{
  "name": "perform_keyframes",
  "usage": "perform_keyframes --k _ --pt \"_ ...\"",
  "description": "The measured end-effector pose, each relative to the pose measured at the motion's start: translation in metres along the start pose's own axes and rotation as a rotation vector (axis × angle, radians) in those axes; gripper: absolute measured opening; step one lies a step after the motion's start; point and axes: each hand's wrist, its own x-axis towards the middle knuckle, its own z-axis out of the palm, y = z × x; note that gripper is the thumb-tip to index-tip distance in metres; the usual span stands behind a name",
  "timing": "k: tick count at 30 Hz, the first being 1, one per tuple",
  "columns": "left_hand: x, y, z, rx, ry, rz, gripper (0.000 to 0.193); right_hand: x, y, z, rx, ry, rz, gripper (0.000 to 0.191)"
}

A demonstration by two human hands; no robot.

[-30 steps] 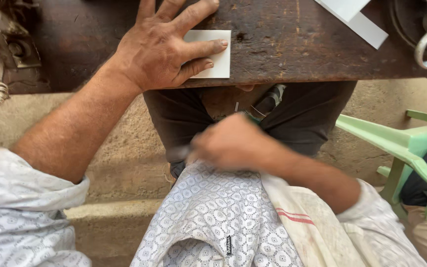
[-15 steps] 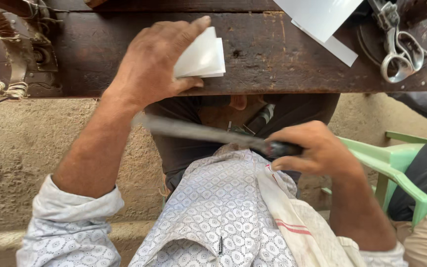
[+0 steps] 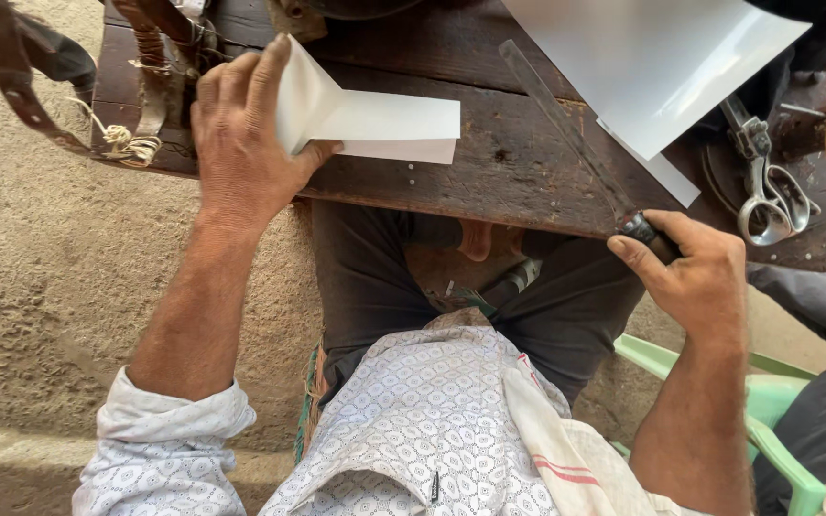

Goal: The person folds a large white sheet of paper multiple times on a wooden workbench, then uses a long metal blade to cut the folded paper into smaller sections. The cut pieces are separated and stacked on the table.

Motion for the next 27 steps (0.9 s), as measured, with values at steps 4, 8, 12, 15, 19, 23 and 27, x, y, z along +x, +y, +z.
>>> perform_keyframes --k 4,8,12,15,19,23,27 --pt "0.003 -0.001 -0.004 -0.108 -0.053 -0.013 0.108 0.02 -0.009 0.003 -0.167 0.006 -0.106 0.043" --pt "0.009 -0.005 -0.013 -0.173 -0.13 -0.066 0.094 0.035 -0.02 0.01 -0.664 0.125 -0.307 0.041" --pt "0.012 0.003 -0.015 -0.368 -0.148 -0.163 0.082 0.044 -0.053 0.038 -0.35 0.265 -0.39 0.034" --pt "0.013 0.025 -0.008 -0.416 -0.129 -0.116 0.077 0.041 -0.097 0.082 0.326 0.007 -0.28 0.047" --pt "0.01 0.053 -0.006 -0.358 -0.128 -0.026 0.079 0.052 -0.142 0.125 0.511 -0.232 -0.216 0.079" --pt "0.006 0.053 -0.017 -0.456 -0.244 0.023 0.082 0.08 -0.149 0.124 0.446 -0.208 -0.112 0.067" --pt "0.011 0.028 -0.027 -0.521 -0.178 -0.121 0.078 0.082 -0.142 0.105 0.316 -0.145 -0.097 0.036"
